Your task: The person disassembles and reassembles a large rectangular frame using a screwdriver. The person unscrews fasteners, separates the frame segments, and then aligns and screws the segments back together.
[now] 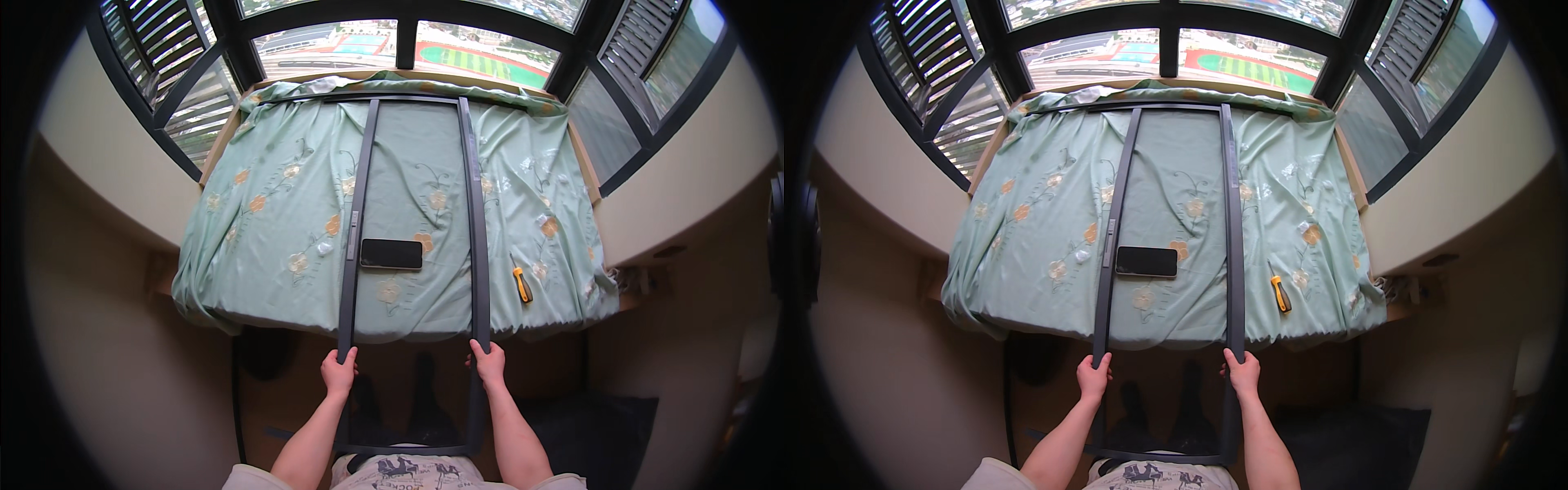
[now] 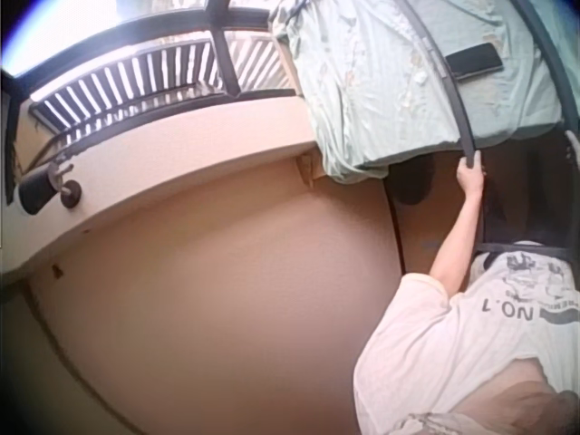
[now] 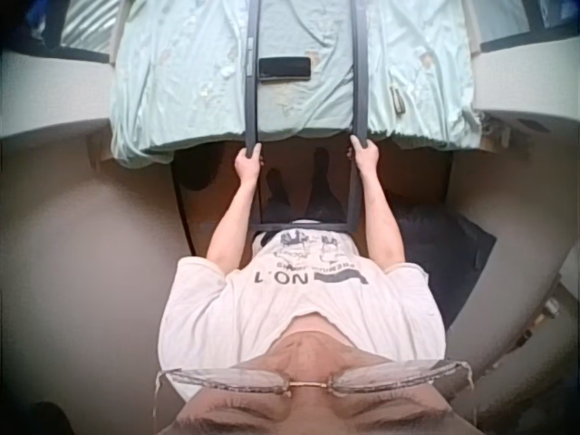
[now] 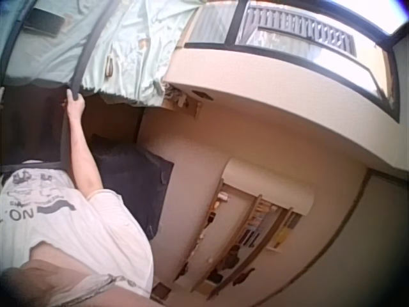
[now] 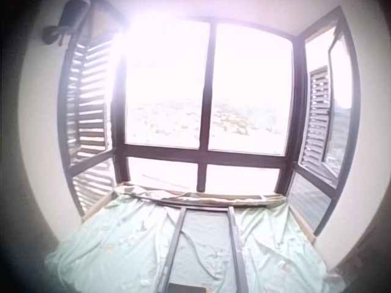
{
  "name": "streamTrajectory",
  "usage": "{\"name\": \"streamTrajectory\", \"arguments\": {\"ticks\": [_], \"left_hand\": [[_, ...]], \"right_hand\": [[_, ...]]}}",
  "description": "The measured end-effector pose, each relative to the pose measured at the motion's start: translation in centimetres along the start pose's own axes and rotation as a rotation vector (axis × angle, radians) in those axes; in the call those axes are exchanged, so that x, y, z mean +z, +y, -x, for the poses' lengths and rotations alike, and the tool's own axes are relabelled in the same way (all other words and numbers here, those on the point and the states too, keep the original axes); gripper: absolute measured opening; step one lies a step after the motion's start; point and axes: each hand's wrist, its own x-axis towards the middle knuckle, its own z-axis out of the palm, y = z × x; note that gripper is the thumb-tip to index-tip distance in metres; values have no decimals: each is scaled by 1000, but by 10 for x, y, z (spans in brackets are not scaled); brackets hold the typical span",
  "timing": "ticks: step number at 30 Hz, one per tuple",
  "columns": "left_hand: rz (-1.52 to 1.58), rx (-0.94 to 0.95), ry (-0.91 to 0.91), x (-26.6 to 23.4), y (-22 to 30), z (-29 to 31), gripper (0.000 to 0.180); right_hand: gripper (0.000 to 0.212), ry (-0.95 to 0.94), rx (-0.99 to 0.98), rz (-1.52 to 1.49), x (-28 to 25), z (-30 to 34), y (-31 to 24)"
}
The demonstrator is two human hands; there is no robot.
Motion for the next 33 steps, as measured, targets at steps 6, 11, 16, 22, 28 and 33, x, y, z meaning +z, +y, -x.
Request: {"name": "streamTrajectory", "arguments": {"ticks": [6,11,16,22,28,33], "left_hand": [[-5,-9,-11,5,-8,-1,35],[-14,-22,-63,-6,-11,-4,32],[-80,-9,-138,1,7,-2,29],[-82,-14,-136,-1,-7,-5,30],[-106,-16,-122,0,-12,-7,31],[-157,-12,-142,-3,1,-2,33]], "right_hand": [[40,-4,-54,339,-7,-2,-9],[54,78,-975,754,48,-23,-105],[82,-195,-1147,1024,148,-94,-160],[79,-337,-1059,1270,178,-121,-169],[67,-248,-1092,861,111,-111,-183],[66,275,-945,760,-14,-134,-175]]}}
